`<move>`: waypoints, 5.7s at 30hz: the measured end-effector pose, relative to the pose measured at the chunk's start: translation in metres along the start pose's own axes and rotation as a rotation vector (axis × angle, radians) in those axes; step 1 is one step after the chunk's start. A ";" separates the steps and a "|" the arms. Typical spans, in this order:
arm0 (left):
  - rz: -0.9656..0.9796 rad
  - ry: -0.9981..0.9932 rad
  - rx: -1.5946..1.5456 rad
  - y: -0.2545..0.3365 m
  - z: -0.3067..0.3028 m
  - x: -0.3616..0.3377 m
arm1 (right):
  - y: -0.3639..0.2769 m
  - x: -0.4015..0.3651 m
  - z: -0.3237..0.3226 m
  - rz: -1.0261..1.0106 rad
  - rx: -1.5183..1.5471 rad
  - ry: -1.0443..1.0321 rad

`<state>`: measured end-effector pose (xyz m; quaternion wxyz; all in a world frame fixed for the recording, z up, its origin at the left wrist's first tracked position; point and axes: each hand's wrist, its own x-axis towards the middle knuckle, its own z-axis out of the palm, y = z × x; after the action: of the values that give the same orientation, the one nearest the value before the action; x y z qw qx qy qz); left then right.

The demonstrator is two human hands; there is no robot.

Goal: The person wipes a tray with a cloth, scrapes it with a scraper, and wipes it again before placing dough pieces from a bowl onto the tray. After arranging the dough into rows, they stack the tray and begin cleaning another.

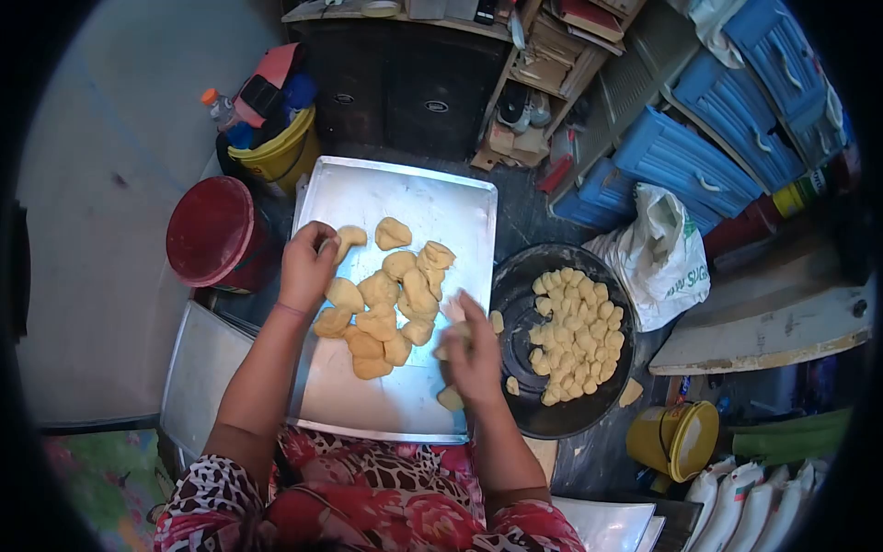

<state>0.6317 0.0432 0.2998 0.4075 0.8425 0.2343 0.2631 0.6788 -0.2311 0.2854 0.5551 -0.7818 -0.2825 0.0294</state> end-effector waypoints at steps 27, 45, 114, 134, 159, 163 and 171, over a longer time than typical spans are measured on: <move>0.352 -0.053 0.279 -0.018 0.019 0.082 | -0.022 0.164 0.031 -0.257 -0.383 -0.697; 0.576 -0.342 0.595 0.012 0.047 0.091 | 0.027 0.161 -0.002 -0.068 -0.219 -0.658; 0.438 -0.053 0.480 0.021 -0.007 0.007 | -0.017 0.103 0.012 -0.061 -0.396 -0.644; 0.694 -0.370 0.511 0.023 0.058 0.021 | -0.003 0.086 -0.001 0.063 -0.215 -0.246; 0.686 -0.060 0.507 0.033 0.051 0.069 | 0.024 0.146 0.000 -0.239 -0.466 0.060; 0.357 -0.392 0.601 0.040 0.000 0.024 | 0.012 0.115 -0.002 -0.061 -0.281 -0.191; 0.520 -0.190 0.633 0.027 0.005 0.009 | -0.012 0.098 0.014 -0.122 -0.456 -0.129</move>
<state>0.6462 0.0305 0.3211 0.0682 0.9778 0.0446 0.1933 0.7514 -0.1703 0.3170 0.3460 -0.8649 -0.3633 -0.0185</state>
